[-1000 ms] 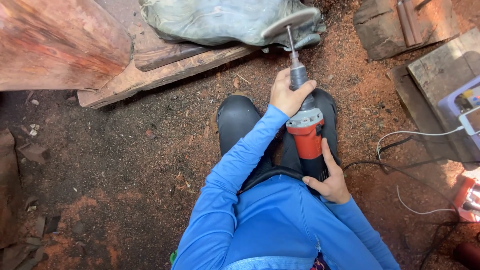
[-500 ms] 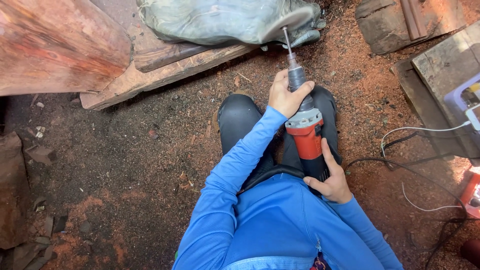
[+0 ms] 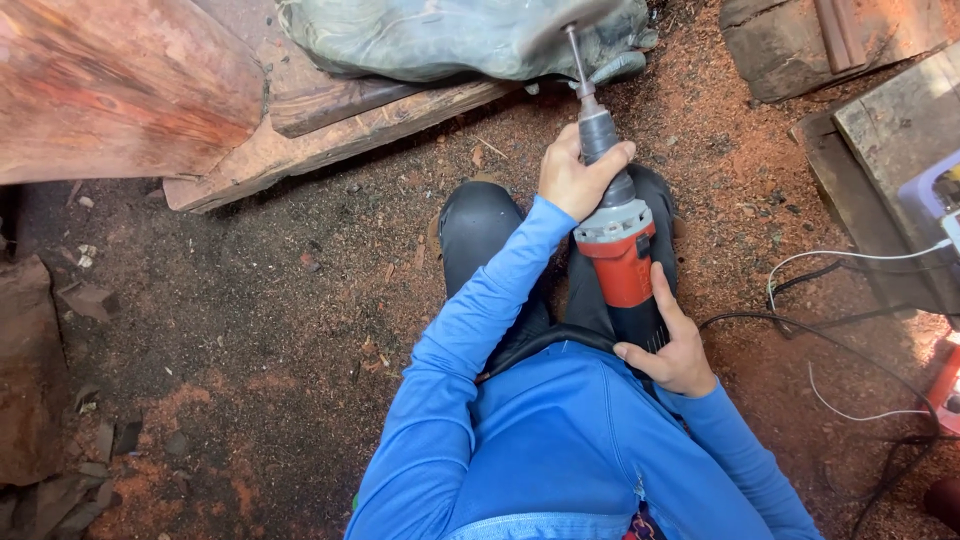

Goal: Buffing a large wooden sculpture using an angle grinder with a polishing wheel attachment.

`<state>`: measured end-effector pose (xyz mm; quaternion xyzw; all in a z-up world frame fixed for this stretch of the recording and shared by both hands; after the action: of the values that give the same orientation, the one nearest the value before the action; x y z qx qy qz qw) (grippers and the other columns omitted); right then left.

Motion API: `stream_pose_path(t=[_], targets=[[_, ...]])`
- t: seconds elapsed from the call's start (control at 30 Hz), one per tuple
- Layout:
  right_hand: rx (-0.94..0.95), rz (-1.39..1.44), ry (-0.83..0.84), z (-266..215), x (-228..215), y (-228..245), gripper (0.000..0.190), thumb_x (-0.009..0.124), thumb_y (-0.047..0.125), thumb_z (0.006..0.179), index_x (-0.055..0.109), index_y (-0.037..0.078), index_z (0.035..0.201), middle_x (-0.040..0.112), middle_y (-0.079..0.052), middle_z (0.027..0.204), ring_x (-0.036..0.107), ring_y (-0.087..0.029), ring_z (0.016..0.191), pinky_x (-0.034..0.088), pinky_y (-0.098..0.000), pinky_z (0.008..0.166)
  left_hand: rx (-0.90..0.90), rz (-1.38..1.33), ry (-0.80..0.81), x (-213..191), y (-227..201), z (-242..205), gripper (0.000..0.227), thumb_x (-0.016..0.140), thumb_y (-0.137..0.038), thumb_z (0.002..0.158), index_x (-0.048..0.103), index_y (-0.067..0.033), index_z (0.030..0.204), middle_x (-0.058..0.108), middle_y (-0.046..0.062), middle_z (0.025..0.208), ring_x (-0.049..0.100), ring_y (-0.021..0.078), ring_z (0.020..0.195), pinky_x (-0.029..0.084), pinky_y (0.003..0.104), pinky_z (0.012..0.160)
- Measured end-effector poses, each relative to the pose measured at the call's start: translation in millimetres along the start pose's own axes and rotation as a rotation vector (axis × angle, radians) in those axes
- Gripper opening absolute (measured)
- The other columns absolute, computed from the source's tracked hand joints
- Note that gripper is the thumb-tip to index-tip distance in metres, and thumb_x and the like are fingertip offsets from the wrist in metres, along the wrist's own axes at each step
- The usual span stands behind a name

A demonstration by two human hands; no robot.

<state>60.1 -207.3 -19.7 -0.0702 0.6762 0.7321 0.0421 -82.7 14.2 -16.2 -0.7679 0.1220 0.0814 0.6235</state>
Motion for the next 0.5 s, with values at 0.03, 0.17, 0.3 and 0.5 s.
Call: stream_pose_path(t=[0.03, 0.17, 0.3, 0.5], targets=[[-0.001, 0.001, -0.003, 0, 0, -1, 0.111, 0.086, 0.015, 0.069, 0.028, 0.008, 0.164, 0.056, -0.021, 0.146, 0.051, -0.032, 0.136, 0.038, -0.052, 0.115, 0.002, 0.002, 0.002, -2, -1, -1, 0.049, 0.084, -0.049, 0.071, 0.074, -0.0108, 0.1, 0.073, 0.006, 0.099, 0.073, 0.0313, 0.102, 0.059, 0.043, 0.094], [-0.014, 0.003, 0.027, 4, -2, 0, 0.111, 0.086, 0.014, 0.069, 0.028, 0.007, 0.164, 0.059, -0.022, 0.142, 0.055, -0.034, 0.132, 0.044, -0.0517, 0.109, 0.024, -0.04, 0.009, -12, -7, -3, 0.047, 0.084, -0.045, 0.074, 0.076, -0.0087, 0.103, 0.072, 0.009, 0.099, 0.074, 0.0336, 0.099, 0.059, 0.045, 0.093], [-0.048, -0.063, 0.099, 18, -8, 5, 0.113, 0.087, 0.011, 0.067, 0.029, 0.004, 0.163, 0.064, -0.024, 0.135, 0.062, -0.036, 0.124, 0.052, -0.0507, 0.098, 0.112, -0.114, -0.042, -22, -6, 0, 0.043, 0.085, -0.039, 0.078, 0.078, -0.0139, 0.112, 0.071, 0.011, 0.107, 0.073, 0.0348, 0.103, 0.06, 0.046, 0.09], [-0.02, -0.135, 0.16, 4, -20, 5, 0.113, 0.089, 0.011, 0.063, 0.034, 0.005, 0.162, 0.069, -0.024, 0.125, 0.068, -0.038, 0.114, 0.058, -0.0492, 0.085, 0.127, -0.181, -0.022, -30, 1, -20, 0.046, 0.084, -0.038, 0.079, 0.076, -0.0138, 0.118, 0.071, 0.011, 0.109, 0.072, 0.0334, 0.106, 0.059, 0.045, 0.096]])
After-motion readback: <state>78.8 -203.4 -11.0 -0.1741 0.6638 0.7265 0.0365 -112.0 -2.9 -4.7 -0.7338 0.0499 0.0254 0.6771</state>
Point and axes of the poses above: each hand's wrist, its own z-axis towards the middle knuckle, its own x-axis out of the palm, y = z × x, the point moved 4 cm from there along z, towards the middle knuckle
